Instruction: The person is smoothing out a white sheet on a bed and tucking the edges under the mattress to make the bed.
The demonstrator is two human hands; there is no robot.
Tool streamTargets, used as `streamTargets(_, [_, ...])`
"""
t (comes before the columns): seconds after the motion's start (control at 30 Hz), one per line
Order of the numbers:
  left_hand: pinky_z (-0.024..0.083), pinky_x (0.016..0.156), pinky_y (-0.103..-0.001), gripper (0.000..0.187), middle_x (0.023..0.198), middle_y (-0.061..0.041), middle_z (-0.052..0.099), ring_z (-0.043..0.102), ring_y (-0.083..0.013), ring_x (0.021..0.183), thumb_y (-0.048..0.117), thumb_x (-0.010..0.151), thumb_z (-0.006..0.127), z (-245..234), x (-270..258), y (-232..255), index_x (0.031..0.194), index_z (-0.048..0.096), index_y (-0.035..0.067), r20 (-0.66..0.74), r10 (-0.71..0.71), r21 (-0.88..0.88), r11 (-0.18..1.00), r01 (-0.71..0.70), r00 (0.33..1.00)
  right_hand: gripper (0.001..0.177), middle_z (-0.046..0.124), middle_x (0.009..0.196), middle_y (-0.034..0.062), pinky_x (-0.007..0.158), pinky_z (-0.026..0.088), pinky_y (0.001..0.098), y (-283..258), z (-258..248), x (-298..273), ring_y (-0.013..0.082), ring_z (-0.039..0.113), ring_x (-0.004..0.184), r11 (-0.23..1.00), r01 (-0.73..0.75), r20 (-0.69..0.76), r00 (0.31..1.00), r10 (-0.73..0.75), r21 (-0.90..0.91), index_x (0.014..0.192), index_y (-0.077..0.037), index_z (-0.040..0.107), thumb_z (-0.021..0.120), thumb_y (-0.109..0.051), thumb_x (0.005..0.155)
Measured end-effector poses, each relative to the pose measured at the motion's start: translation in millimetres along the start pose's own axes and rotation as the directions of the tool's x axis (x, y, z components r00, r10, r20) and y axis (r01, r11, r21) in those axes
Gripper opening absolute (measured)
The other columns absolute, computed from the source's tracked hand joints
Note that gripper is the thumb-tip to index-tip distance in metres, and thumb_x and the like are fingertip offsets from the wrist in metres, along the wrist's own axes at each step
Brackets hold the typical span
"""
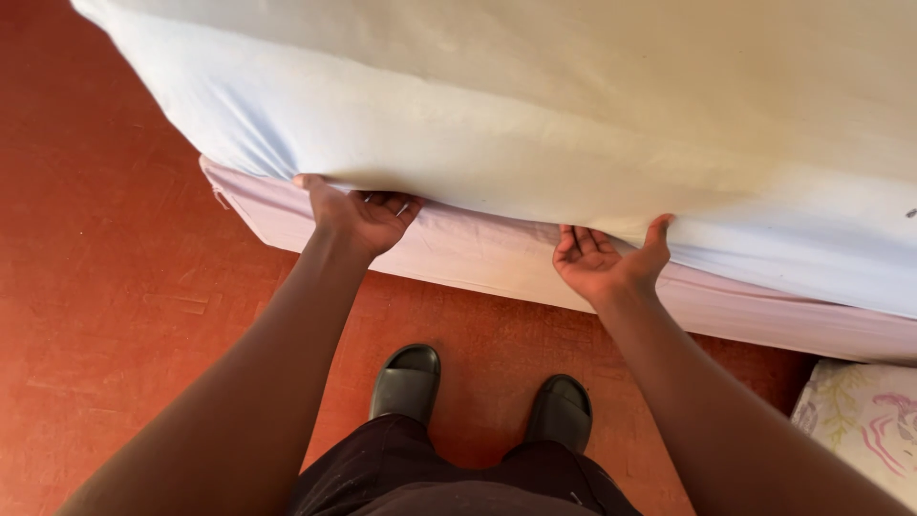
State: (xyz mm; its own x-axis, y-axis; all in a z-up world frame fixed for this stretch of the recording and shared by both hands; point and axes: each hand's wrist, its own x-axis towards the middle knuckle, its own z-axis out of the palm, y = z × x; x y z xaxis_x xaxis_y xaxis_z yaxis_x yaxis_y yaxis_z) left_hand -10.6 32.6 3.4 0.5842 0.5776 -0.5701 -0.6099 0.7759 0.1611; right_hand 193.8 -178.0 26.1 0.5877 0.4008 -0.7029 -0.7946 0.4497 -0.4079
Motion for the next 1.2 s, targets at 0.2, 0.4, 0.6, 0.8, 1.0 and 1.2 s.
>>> streamTargets(0.2, [0.050,0.113,-0.048,0.084,0.145,-0.015,0.051,0.055,-0.0334,0.134,0.068,0.097,0.021,0,-22,-64,0.152,0.030,0.005,-0.172,0.235,0.041,0.972,-0.231,0.957,0.105,0.059,0.141,0.0247,0.090,0.048,0.0354,-37,-24,-15,0.0334,0.060,0.127,0.991,-0.069,0.116,0.990,0.082,-0.119,0.140,0.012,0.043,0.049,-0.078,0.086])
streamTargets(0.4, [0.058,0.105,-0.045,0.042,0.128,-0.018,0.059,0.062,-0.0324,0.123,0.017,0.102,0.040,30,-28,-169,0.139,0.047,-0.003,-0.257,0.087,0.339,0.941,0.006,0.962,0.076,0.061,0.132,0.0191,0.082,0.051,0.0326,-84,-68,13,0.0272,0.064,0.122,0.987,-0.013,0.095,0.995,0.028,-0.157,0.139,0.006,0.052,0.076,-0.041,0.085])
streamTargets(0.6, [0.055,0.108,-0.047,0.035,0.132,-0.019,0.059,0.064,-0.0322,0.123,0.007,0.096,0.045,86,-47,-255,0.131,0.043,0.001,-0.158,-0.162,0.512,0.830,0.221,0.974,0.057,0.057,0.120,0.0067,0.079,0.048,0.0298,-134,-92,2,0.0206,0.060,0.115,0.995,0.084,-0.113,0.990,-0.089,-0.048,0.131,-0.003,0.060,0.074,-0.041,0.092])
streamTargets(0.8, [0.056,0.104,-0.046,0.040,0.127,-0.019,0.056,0.064,-0.0344,0.119,0.016,0.094,0.055,103,-38,-289,0.131,0.046,0.004,-0.157,-0.393,0.659,0.642,0.393,0.906,0.038,0.063,0.116,0.0052,0.074,0.050,0.0282,-165,-122,25,0.0203,0.070,0.106,0.986,0.163,-0.021,0.987,-0.162,0.029,0.127,-0.014,0.060,0.069,-0.029,0.094])
streamTargets(1.0, [0.058,0.103,-0.041,0.043,0.118,-0.019,0.054,0.067,-0.0337,0.117,0.011,0.095,0.062,120,-35,-299,0.128,0.038,-0.004,-0.208,-0.324,0.599,0.704,0.382,0.923,0.034,0.058,0.109,0.0044,0.072,0.051,0.0257,-167,-110,10,0.0155,0.064,0.097,0.985,0.173,-0.048,0.984,-0.173,0.002,0.124,-0.017,0.062,0.067,-0.035,0.095])
streamTargets(1.2, [0.060,0.097,-0.039,0.044,0.112,-0.017,0.056,0.070,-0.0297,0.111,0.012,0.092,0.065,116,-16,-294,0.125,0.042,-0.006,-0.205,-0.384,0.575,0.697,0.428,0.900,0.022,0.064,0.101,0.0024,0.072,0.050,0.0266,-166,-112,29,0.0150,0.063,0.093,0.984,0.176,-0.051,0.983,-0.178,-0.035,0.106,-0.011,0.062,0.070,-0.029,0.097])
